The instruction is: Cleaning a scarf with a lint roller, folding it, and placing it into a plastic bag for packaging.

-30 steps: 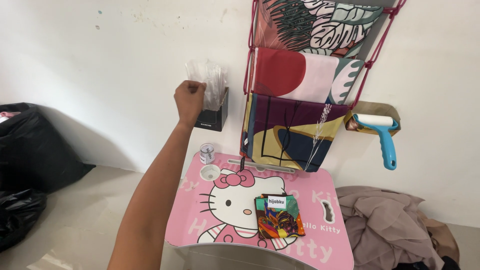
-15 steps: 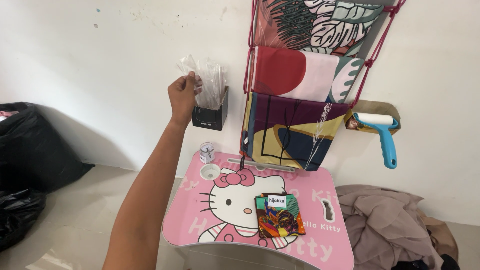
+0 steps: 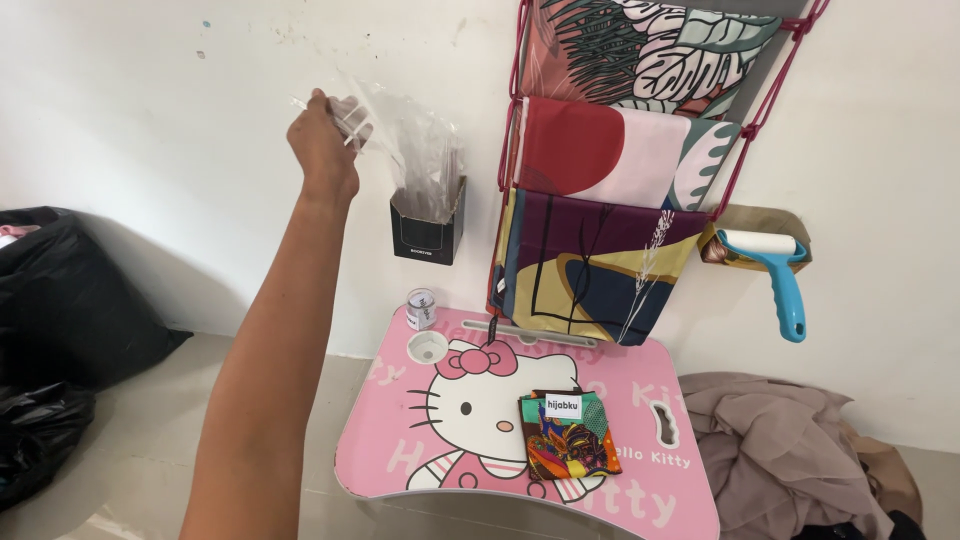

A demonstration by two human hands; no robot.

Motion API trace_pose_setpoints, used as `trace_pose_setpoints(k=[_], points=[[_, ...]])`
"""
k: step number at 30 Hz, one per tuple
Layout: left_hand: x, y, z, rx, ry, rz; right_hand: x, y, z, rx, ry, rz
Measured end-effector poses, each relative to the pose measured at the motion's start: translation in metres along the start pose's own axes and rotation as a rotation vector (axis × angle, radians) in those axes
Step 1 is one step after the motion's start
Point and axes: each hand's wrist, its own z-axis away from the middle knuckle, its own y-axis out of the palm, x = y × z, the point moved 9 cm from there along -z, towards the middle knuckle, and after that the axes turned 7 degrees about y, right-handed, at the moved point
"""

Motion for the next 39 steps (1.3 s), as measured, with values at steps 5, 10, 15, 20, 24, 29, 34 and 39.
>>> trace_pose_setpoints(k=[5,10,15,20,24,29,34,39], points=[[-0.002,-0.009,-0.004,0.028,0.021,-0.093,0.046,-0.022,-0.048,-0.024,-0.082,-0.003],[0.008,-0.015,0.005,0.111,-0.037,-0.133,0.094,-0.036,-0.092,-0.018,-0.122,-0.017],[-0.009,-0.007,0.013,0.152,-0.024,-0.102,0.233,-0.125,-0.234,-0.535,-0.604,0.240],[-0.033,0.006,0.023,0.184,0.018,-0.076,0.234,-0.094,-0.360,-0.549,-0.450,0.632],[-0.056,0.015,0.025,0.248,0.124,-0.035,0.224,-0.081,-0.383,-0.366,-0.323,0.628],[-0.096,0.026,0.045,0.320,0.249,0.094,0.225,-0.084,-0.366,-0.287,-0.294,0.600],[-0.117,0.031,0.081,0.372,0.196,0.071,0.230,-0.099,-0.340,-0.685,-0.554,0.531],[-0.109,0.021,0.101,0.445,0.099,0.165,0.231,-0.123,-0.265,-0.775,-0.453,-0.209]])
